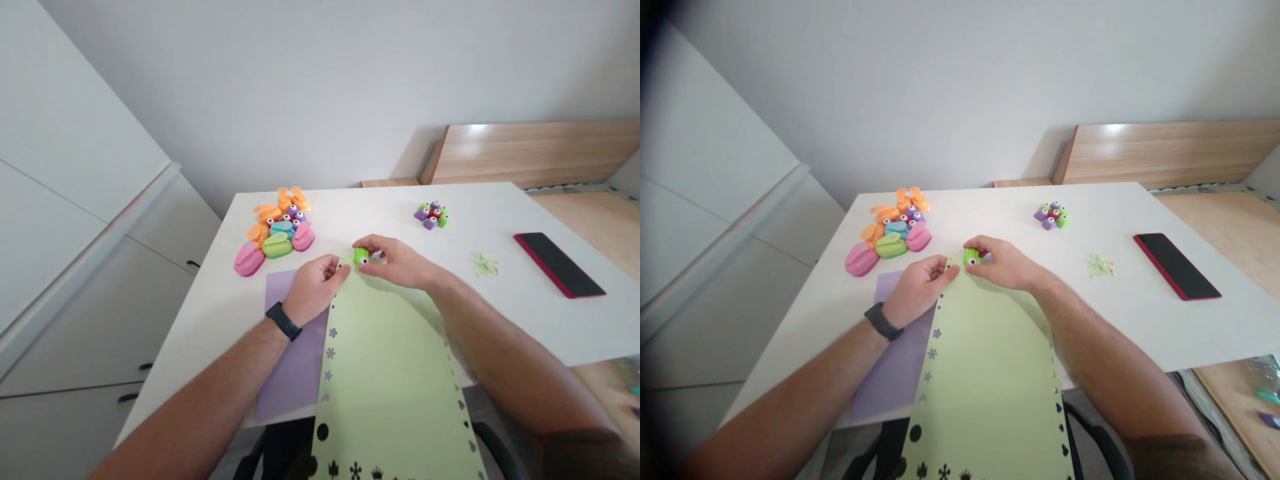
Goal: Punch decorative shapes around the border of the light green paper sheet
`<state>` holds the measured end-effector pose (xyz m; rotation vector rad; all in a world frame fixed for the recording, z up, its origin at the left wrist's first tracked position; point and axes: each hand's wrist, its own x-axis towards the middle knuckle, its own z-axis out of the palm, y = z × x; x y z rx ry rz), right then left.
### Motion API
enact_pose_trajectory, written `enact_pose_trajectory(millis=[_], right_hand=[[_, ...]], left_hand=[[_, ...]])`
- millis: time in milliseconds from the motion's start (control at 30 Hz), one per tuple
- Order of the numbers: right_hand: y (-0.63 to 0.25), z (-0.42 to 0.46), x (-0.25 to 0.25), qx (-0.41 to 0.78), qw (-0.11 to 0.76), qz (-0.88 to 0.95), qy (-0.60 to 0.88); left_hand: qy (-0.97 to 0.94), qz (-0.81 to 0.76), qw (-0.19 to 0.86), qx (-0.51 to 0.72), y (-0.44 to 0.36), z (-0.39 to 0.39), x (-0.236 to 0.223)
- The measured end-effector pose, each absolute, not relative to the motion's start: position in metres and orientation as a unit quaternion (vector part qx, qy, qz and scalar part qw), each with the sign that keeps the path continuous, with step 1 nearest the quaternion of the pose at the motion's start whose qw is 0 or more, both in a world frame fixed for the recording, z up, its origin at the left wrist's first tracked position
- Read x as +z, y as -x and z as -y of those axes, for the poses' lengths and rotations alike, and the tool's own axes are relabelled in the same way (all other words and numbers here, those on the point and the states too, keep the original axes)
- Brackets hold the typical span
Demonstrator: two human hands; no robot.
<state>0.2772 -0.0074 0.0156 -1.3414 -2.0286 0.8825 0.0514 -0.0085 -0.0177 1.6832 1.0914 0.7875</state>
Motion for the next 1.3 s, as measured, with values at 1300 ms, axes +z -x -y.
enact_pose_trajectory(millis=[1300], right_hand=[[-0.28, 0.0061, 0.0162, 0.383, 0.26, 0.752, 0.469]], left_hand=[[-0.697, -0.464, 0.449, 0.313, -0.0541, 0.0111, -0.0102]])
